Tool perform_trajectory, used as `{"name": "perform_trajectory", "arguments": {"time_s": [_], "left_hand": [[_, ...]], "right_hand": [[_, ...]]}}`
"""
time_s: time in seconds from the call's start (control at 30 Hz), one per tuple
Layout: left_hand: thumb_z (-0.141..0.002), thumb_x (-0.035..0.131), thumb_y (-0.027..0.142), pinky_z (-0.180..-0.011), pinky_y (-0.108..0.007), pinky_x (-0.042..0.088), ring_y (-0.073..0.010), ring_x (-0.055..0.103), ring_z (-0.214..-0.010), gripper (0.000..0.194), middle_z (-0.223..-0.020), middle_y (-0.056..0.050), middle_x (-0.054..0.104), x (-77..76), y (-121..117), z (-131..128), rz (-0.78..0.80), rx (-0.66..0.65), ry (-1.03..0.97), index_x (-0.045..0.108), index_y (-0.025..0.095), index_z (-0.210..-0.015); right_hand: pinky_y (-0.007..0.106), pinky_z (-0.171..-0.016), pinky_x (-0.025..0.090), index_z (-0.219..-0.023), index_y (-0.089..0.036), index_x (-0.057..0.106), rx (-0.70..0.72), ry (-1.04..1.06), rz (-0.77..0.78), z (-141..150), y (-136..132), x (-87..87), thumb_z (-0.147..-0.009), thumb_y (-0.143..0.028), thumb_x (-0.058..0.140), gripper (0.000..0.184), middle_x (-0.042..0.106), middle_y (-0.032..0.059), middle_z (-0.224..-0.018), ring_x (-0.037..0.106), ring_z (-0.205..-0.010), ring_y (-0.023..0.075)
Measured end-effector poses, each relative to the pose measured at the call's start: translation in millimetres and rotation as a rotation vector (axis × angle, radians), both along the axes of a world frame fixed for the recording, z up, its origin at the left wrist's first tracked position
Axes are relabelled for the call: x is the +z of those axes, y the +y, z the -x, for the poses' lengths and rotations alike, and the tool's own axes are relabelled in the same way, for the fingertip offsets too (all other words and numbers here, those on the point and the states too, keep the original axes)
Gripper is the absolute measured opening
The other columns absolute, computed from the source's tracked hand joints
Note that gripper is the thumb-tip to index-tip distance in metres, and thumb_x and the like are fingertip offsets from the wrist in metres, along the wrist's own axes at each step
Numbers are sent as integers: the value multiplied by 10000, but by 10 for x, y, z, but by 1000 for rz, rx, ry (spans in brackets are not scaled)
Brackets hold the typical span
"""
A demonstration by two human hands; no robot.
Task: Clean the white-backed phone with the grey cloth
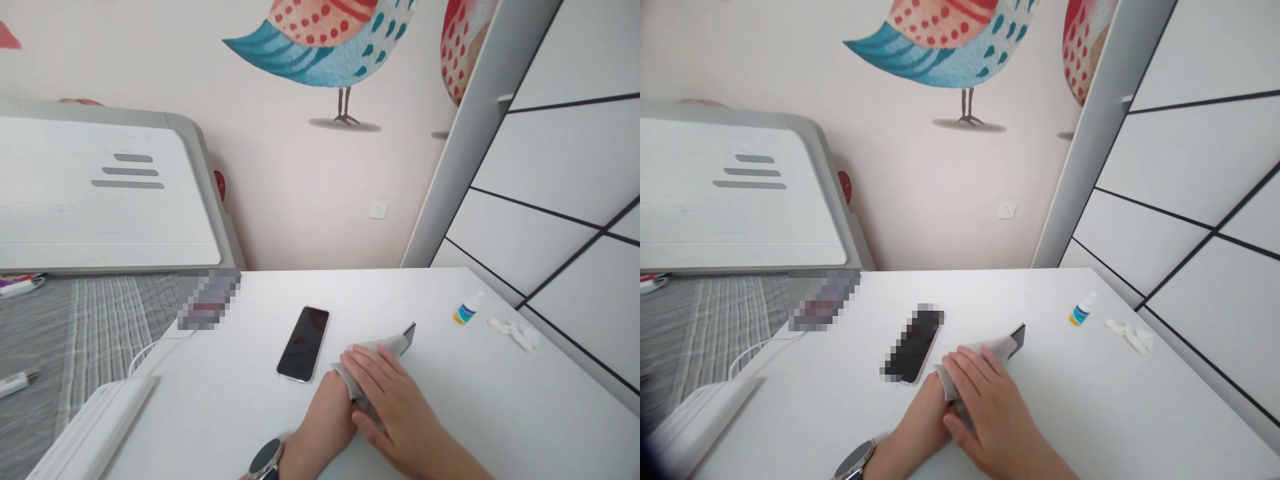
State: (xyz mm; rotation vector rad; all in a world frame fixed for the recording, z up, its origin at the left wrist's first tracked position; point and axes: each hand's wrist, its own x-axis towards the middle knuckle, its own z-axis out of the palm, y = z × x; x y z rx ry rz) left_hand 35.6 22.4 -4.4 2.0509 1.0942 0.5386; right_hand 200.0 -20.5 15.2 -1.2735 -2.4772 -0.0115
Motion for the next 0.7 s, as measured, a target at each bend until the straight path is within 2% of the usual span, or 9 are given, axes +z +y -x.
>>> {"name": "perform_trajectory", "arguments": {"time_s": [0.1,0.17,0.23,0.3,0.33,0.4,0.5,0.6,0.7], "left_hand": [[-960,503,252,-703,-313,483,-231,673,-751,215,-880,-64,753,99,-36,-4,-13,-7,13,711,212,-995],[-980,492,251,-700,-288,470,-212,678,-744,223,-917,-44,763,139,-46,-13,-34,-20,15,700,228,-1059],[-967,508,213,-705,-278,468,-211,684,-760,216,-949,-55,770,122,-36,-22,-58,-39,31,696,214,-1072],[-911,549,146,-710,-283,471,-225,689,-772,196,-953,-87,774,64,-16,-25,-76,-56,60,706,178,-1024],[-876,568,115,-717,-288,474,-235,693,-784,194,-957,-101,775,36,-8,-24,-80,-61,72,710,164,-999],[-834,581,74,-736,-285,478,-240,701,-820,214,-977,-103,777,7,-5,-19,-82,-66,77,717,163,-973],[-861,567,84,-724,-260,473,-220,705,-830,199,-968,-67,775,55,-31,-12,-84,-68,61,712,187,-950],[-922,555,143,-695,-260,469,-219,705,-800,167,-939,-64,769,138,-61,-14,-85,-50,55,710,187,-966],[-983,524,212,-722,-267,481,-222,713,-833,214,-993,-51,771,170,-73,-21,-95,-51,47,698,220,-1108]], "right_hand": [[549,-1220,243,-1485,-185,432,-222,43,-58,-357,197,-18,-1076,-365,324,460,557,88,-1488,463,-1408,267],[630,-1189,238,-1404,-139,513,-358,51,-128,-495,263,-68,-1063,-456,361,490,592,139,-1434,440,-1413,349],[657,-1186,212,-1429,-123,491,-338,36,-154,-418,205,-107,-1017,-565,434,607,557,151,-1470,351,-1462,399],[623,-1209,191,-1529,-119,370,-183,14,-137,-202,64,-104,-974,-637,472,766,483,137,-1546,297,-1494,387],[601,-1220,180,-1563,-126,313,-111,6,-119,-96,-5,-84,-970,-651,467,807,462,125,-1566,312,-1492,366],[546,-1237,176,-1579,-168,284,-54,36,-74,16,-72,-21,-1017,-598,405,718,492,93,-1549,412,-1441,295],[480,-1180,299,-1485,-213,442,-160,121,-66,-147,60,57,-1079,-443,317,483,619,71,-1415,554,-1293,236],[441,-998,450,-1200,-216,662,-274,98,-97,-486,315,64,-1073,-367,334,382,721,66,-1208,622,-1142,250],[482,-994,441,-983,-189,710,-380,80,-127,-604,434,39,-1058,-271,309,416,747,81,-1046,629,-1096,277]]}}
